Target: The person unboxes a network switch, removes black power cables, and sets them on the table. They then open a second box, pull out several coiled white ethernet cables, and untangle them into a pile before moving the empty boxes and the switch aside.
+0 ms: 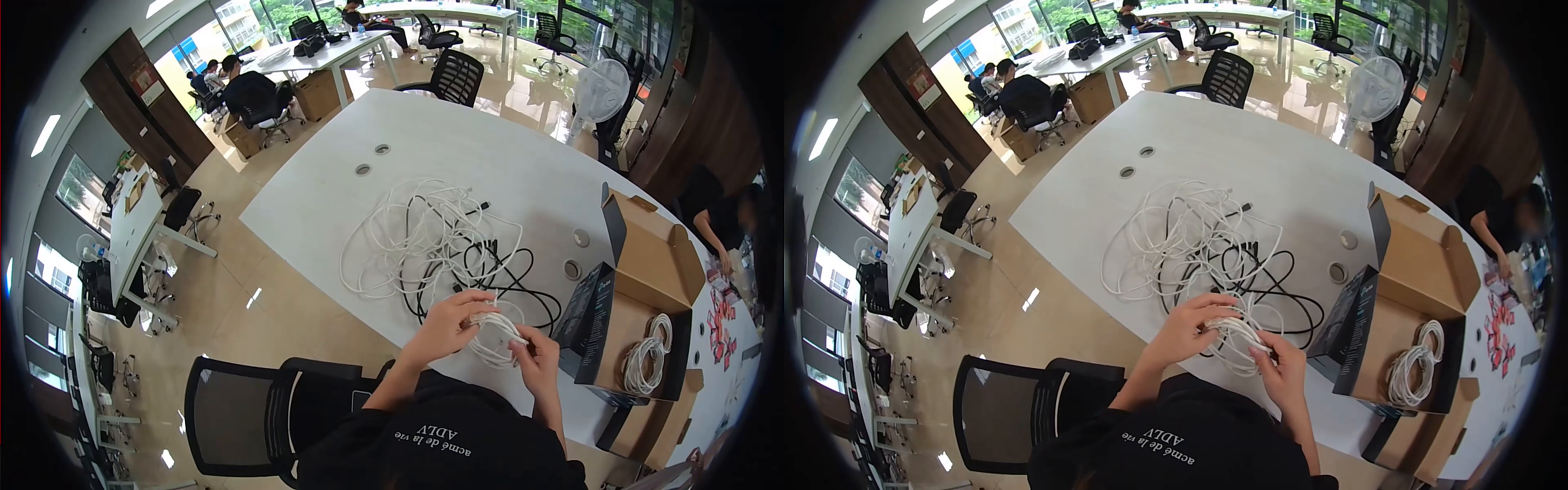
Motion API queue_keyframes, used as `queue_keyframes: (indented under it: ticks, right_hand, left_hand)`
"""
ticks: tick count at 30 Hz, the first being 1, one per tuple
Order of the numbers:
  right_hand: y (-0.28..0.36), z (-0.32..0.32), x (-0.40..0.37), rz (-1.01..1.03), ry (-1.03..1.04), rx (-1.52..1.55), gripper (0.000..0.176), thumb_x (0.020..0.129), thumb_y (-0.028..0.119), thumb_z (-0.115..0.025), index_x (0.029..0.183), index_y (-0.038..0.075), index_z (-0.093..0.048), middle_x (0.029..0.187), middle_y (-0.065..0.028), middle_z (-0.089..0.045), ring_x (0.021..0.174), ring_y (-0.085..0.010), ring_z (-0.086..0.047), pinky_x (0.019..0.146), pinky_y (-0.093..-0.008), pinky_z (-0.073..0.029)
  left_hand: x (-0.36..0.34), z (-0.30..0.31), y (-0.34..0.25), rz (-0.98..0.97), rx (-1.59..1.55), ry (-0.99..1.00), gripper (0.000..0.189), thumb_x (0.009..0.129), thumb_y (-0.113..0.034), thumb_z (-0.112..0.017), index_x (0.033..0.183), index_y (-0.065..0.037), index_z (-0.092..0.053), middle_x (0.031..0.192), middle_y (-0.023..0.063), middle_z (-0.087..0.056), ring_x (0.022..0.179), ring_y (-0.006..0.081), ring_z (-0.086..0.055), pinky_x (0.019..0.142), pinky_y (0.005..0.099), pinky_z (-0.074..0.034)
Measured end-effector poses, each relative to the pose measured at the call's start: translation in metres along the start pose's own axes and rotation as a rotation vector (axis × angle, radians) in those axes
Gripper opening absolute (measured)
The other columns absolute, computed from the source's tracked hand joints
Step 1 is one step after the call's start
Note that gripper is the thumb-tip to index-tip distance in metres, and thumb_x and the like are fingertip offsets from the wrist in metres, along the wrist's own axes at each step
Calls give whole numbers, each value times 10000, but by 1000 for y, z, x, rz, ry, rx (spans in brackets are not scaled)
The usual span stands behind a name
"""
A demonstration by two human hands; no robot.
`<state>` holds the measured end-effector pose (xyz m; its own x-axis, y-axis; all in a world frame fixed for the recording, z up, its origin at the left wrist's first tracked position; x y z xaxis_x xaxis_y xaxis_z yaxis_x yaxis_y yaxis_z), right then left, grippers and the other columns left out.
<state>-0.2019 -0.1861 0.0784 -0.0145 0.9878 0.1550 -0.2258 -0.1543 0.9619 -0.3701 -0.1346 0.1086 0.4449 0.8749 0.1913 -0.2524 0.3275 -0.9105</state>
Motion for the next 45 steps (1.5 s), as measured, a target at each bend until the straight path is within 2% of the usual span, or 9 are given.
queue_keyframes:
  ticks: [4, 8, 11, 16, 26, 32, 34, 39, 45]
  right_hand:
    - [35, -1, 3, 272, -101, -346, 179, 763, -5, -595, 940, -28, -605, 670, -76, -588, 555, -114, -533, 532, -219, -417]
    - [40, 7, 6, 295, -154, -339, 178, 757, 0, -602, 931, -31, -606, 655, -93, -576, 544, -127, -531, 512, -221, -406]
    - [33, 18, 3, 253, -270, -267, 115, 783, 12, -586, 889, -24, -611, 646, -61, -568, 538, -103, -517, 493, -208, -394]
    - [-16, 83, -9, 65, -483, 262, 99, 873, 78, -520, 867, -15, -554, 660, -21, -513, 526, -54, -461, 463, -178, -380]
    - [-17, 79, 6, 198, -538, 411, 65, 872, 71, -512, 920, 30, -528, 787, -37, -508, 711, -77, -477, 639, -204, -404]
    - [6, 66, 11, 165, -384, 156, 160, 776, 1, -589, 931, 15, -549, 703, 3, -473, 662, -52, -453, 595, -171, -356]
    - [18, 46, 19, 87, -45, 96, 202, 737, -5, -601, 937, 17, -573, 669, 32, -456, 592, -43, -418, 531, -170, -315]
    - [25, 1, 11, 225, 347, 155, 296, 786, 285, -631, 887, 8, -623, 594, -25, -526, 524, -86, -466, 488, -210, -338]
    - [20, -4, -3, 24, 238, 248, 207, 840, 194, -553, 879, 9, -638, 589, -42, -541, 525, -100, -485, 478, -232, -352]
  left_hand:
    - [4, 4, -1, -58, -103, 36, 433, 646, 62, -488, 1036, -69, -621, 1116, 61, -565, 893, 151, -566, 625, 238, -435]
    - [6, 1, -4, -143, -121, 32, 413, 669, 65, -464, 1056, -14, -585, 1121, 68, -548, 627, 105, -503, 551, 234, -404]
    - [7, 11, -2, -143, -184, -16, 421, 663, 76, -448, 1056, 1, -579, 1131, 76, -547, 703, 102, -550, 568, 216, -445]
    - [-17, 76, 42, 55, -371, -280, 355, 746, 79, -447, 1069, 4, -572, 1060, 77, -589, 837, 117, -590, 575, 206, -502]
    - [-45, 144, 78, 81, -668, -859, 372, 847, -44, -507, 1216, -1, -474, 889, 33, -603, 743, 100, -589, 550, 202, -454]
    - [-44, 142, 78, 112, -723, -746, 321, 909, -172, -482, 1180, -2, -495, 837, 38, -579, 523, 47, -446, 459, 198, -358]
    - [-35, 122, 87, 178, -773, -640, 314, 923, -201, -458, 1155, 6, -501, 842, 42, -582, 507, 50, -450, 436, 192, -338]
    - [-1, 63, 93, 298, -915, -488, 268, 910, -174, -471, 1114, -8, -521, 884, 41, -587, 575, 42, -494, 496, 178, -402]
    - [21, 18, 80, 266, -959, -285, 235, 897, -122, -461, 1104, -43, -539, 964, 12, -580, 716, 27, -508, 609, 175, -428]
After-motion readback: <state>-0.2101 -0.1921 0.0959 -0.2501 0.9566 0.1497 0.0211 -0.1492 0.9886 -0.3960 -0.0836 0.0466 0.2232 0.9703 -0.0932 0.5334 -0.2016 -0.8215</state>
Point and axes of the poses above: each hand's wrist, its own x-axis towards the middle knuckle, its own z-axis out of the back of the hand, y = z × x, the point moved 6 cm from there along x, towards the middle knuckle
